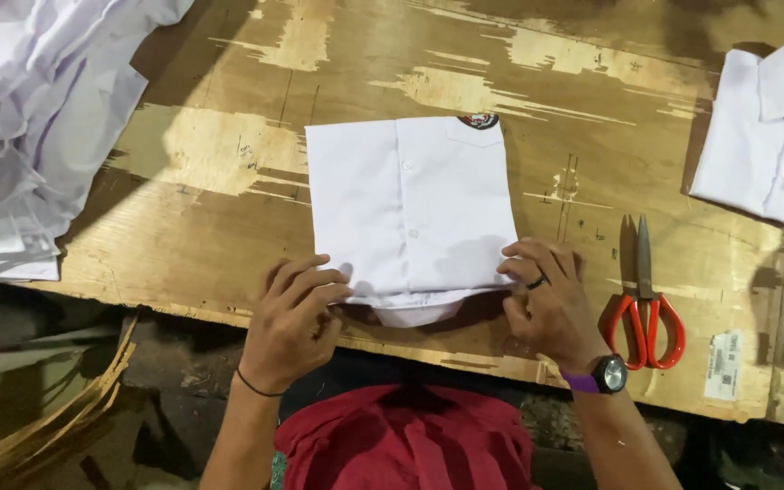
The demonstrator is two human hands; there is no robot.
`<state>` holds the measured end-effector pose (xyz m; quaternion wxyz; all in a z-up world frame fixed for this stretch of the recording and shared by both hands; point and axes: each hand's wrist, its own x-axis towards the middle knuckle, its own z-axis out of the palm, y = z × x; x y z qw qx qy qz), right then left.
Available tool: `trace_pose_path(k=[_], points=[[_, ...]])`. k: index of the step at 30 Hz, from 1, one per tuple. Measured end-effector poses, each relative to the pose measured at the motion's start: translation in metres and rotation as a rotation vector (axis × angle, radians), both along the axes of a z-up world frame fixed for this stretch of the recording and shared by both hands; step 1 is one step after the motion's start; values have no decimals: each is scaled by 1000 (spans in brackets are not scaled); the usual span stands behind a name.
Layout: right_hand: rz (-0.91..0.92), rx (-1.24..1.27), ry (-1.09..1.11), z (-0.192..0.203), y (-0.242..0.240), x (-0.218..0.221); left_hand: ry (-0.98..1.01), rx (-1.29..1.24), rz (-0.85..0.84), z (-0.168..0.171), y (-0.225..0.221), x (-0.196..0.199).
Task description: Folding a white collared shirt and trimming loose threads with scissors on a wooden workbench.
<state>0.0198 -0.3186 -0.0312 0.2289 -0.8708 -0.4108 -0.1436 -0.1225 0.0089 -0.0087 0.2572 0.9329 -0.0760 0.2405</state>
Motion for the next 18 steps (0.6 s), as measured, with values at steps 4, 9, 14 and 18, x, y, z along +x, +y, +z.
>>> trace_pose_path(k=[4,9,14,18], points=[[142,16,81,27,22,-2,12,5,-62,29,-31,20],[264,-125,135,49,40,-12,228,119,-152,22,-43,17],[265,-165,143,49,40,-16,297,76,-163,20,-36,29],[199,35,180,26,23,-18,195,60,-146,21,-25,71]])
